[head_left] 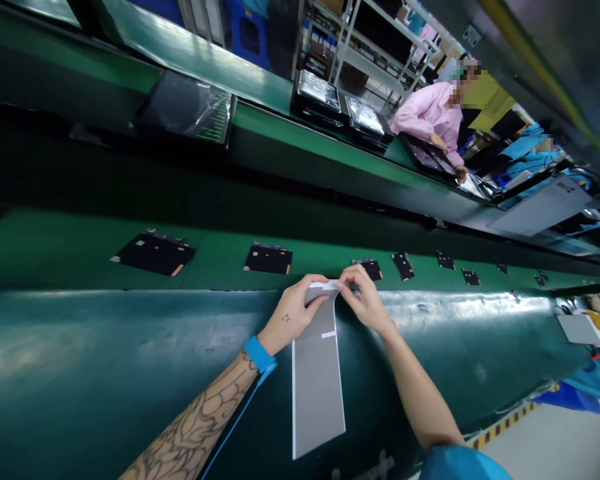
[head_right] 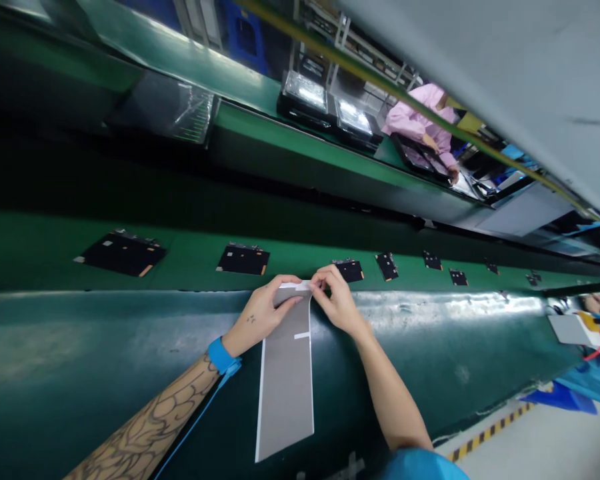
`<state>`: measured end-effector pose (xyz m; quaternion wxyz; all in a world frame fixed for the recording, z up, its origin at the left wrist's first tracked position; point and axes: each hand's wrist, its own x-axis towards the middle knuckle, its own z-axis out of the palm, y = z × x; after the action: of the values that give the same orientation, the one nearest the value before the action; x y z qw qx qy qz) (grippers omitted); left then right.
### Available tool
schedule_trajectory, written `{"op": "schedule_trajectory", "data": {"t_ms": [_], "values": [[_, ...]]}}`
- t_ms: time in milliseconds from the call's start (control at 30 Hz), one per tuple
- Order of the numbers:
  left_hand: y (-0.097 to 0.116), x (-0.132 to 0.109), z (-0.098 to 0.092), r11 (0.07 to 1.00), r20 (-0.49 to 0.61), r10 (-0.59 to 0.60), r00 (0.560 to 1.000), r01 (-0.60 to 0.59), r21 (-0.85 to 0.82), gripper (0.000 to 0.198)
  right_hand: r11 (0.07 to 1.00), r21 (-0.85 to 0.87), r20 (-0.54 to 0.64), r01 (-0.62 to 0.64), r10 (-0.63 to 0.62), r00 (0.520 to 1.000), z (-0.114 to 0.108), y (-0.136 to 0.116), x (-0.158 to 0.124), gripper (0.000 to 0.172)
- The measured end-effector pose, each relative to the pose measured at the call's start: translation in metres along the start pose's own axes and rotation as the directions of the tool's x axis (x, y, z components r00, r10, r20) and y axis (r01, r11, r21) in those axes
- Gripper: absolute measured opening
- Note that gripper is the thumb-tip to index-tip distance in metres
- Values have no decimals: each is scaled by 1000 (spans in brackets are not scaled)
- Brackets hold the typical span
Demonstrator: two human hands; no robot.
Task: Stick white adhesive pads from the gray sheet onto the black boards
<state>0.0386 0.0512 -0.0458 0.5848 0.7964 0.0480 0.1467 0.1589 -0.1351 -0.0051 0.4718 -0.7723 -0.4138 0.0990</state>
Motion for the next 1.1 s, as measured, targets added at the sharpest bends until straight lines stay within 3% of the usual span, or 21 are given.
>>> {"op": "schedule_trajectory", "data": {"t_ms": [100, 233, 333, 600, 1100], "values": [[1, 0, -1, 1000, 10, -18, 1000, 18, 10, 26, 994, -29, -21, -106, 105, 994, -47, 29, 12, 23], [2, 1, -2, 1000, 21, -21, 1000, 20, 10, 25, 951, -208, 179, -231, 269, 946, -113, 73, 29, 33], [1, 0, -1, 999, 27, -26, 999, 26, 25, 25, 938, -259, 277, -228, 299, 913, -138, 90, 40, 35], [0, -2, -2, 999, 27, -18, 999, 16, 51, 27, 931, -320, 416, -176, 305, 857, -149, 95, 59, 33], [-2, -2, 0, 998, 30, -10, 1000, 8, 62, 26, 914, -296, 375, -278, 379, 846, -162, 111, 47, 33]]}}
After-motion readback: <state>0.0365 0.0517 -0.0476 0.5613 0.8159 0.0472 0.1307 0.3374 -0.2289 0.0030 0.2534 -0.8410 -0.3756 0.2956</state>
